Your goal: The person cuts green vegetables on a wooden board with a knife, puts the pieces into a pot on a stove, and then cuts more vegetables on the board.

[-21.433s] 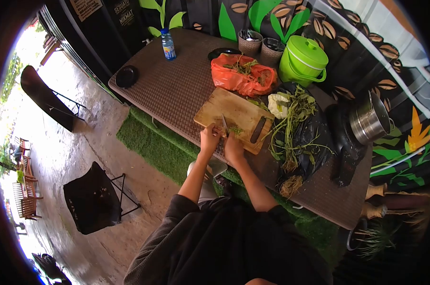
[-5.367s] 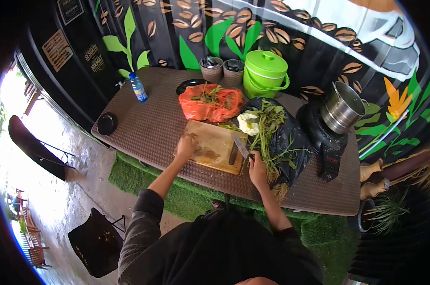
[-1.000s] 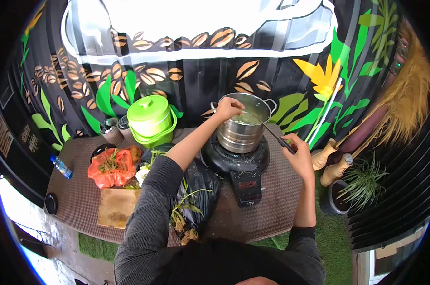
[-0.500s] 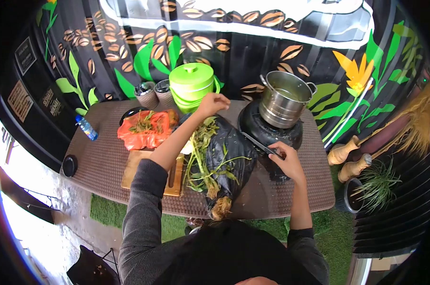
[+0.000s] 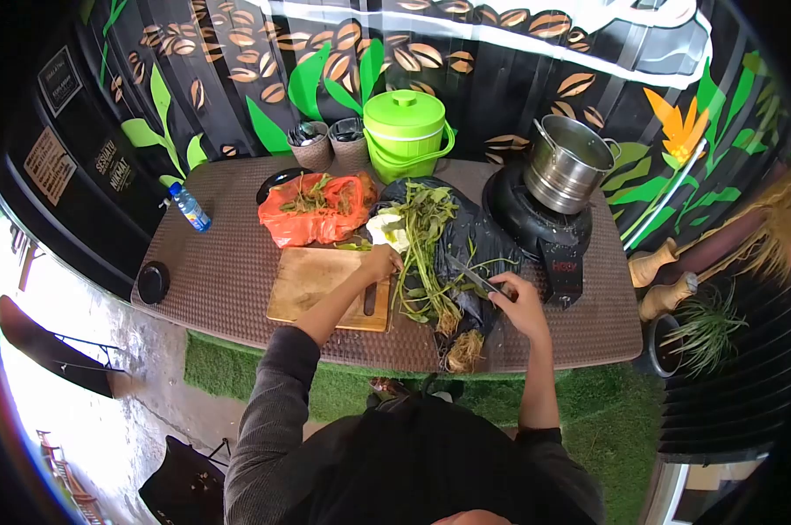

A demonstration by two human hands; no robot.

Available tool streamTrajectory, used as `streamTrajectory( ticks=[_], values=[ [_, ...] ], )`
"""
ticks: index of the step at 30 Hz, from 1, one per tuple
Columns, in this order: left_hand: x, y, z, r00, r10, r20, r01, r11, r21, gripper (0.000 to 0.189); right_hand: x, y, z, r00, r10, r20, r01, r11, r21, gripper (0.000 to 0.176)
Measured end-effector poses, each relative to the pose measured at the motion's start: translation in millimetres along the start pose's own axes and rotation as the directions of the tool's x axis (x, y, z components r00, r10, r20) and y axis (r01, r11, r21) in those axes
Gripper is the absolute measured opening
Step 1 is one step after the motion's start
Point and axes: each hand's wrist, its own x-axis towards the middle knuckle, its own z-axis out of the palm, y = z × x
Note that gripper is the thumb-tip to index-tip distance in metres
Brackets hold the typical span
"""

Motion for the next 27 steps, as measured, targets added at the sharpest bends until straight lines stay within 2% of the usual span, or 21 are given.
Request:
streamTrajectory(
  ticks=[1, 3, 4, 7, 8, 10, 11, 13, 17, 19, 21, 23, 24, 25, 27],
  values=[
    [-7.2, -1.4, 4.3, 1.0, 0.002, 0.004, -0.002, 1.0, -0.002, 0.024, -3.9, -0.1, 5.4, 1.0, 0.004, -0.002, -0.004, 1.0, -0.001, 0.021],
    [-19.0, -2.9, 10.1, 0.959, 0.262, -0.108, -0.202, 0.9, 0.387, 0.028, -10.1, -0.8, 15.2, 1.0, 0.004, 0.012, -0.004, 1.0, -0.002, 0.021],
    [-21.9, -2.9, 10.8, 0.958, 0.266, -0.104, -0.208, 0.899, 0.386, 0.028, -13.8, -3.0, 18.6, 1.0, 0.007, 0.007, -0.007, 1.0, -0.003, 0.021],
    [-28.0, -0.9, 12.3, 0.911, 0.413, 0.02, -0.379, 0.816, 0.437, 0.025, -25.1, -8.2, 27.4, 0.999, 0.015, -0.031, -0.017, 0.999, -0.05, 0.021],
    [-27.8, 1.2, 12.4, 0.908, 0.418, 0.022, -0.385, 0.814, 0.436, 0.025, -28.9, -7.7, 30.2, 0.999, 0.013, -0.042, -0.015, 0.999, -0.041, 0.021],
    [-24.0, 4.0, 11.1, 0.887, 0.45, 0.101, -0.413, 0.678, 0.608, 0.022, -36.1, -7.7, 34.9, 0.998, 0.011, -0.058, -0.013, 0.999, -0.035, 0.021],
    [-22.9, 4.2, 9.9, 0.885, 0.455, 0.102, -0.417, 0.676, 0.608, 0.022, -40.2, -7.6, 37.4, 0.998, 0.032, -0.051, -0.033, 0.999, -0.027, 0.021],
    [-19.2, 1.1, 8.3, 0.81, 0.577, 0.103, -0.416, 0.442, 0.795, 0.019, -48.8, -5.1, 43.1, 0.997, 0.054, -0.048, -0.055, 0.998, -0.018, 0.021],
    [-8.4, 3.1, -0.7, 0.782, 0.596, 0.183, -0.464, 0.359, 0.81, 0.017, -64.9, 7.7, 51.5, 0.995, 0.081, -0.065, -0.082, 0.997, -0.011, 0.023],
    [-6.9, 5.0, -8.6, 0.725, 0.629, 0.28, -0.53, 0.25, 0.81, 0.015, -70.7, 12.6, 54.2, 0.994, 0.098, -0.055, -0.098, 0.995, -0.008, 0.023],
    [-5.7, 10.4, -19.5, 0.717, 0.636, 0.285, -0.545, 0.258, 0.798, 0.015, -71.5, 15.4, 55.5, 0.996, 0.076, -0.051, -0.076, 0.997, 0.001, 0.021],
    [-5.5, 16.4, -36.5, 0.596, 0.703, 0.389, -0.639, 0.121, 0.76, 0.016, -70.7, 22.7, 56.3, 0.995, 0.086, -0.057, -0.086, 0.996, 0.004, 0.021],
    [-5.7, 20.1, -44.6, 0.551, 0.753, 0.361, -0.665, 0.135, 0.735, 0.016, -69.4, 21.2, 56.6, 0.993, 0.1, -0.064, -0.1, 0.995, 0.005, 0.021],
    [-2.4, 21.3, -51.3, 0.553, 0.752, 0.36, -0.663, 0.135, 0.737, 0.016, -68.2, 19.1, 56.6, 0.993, 0.097, -0.062, -0.097, 0.995, 0.005, 0.021],
    [1.2, 23.5, -63.3, 0.62, 0.72, 0.311, -0.736, 0.398, 0.547, 0.016, -66.0, 12.9, 57.1, 0.992, 0.103, -0.073, -0.104, 0.994, -0.018, 0.022]
  ],
)
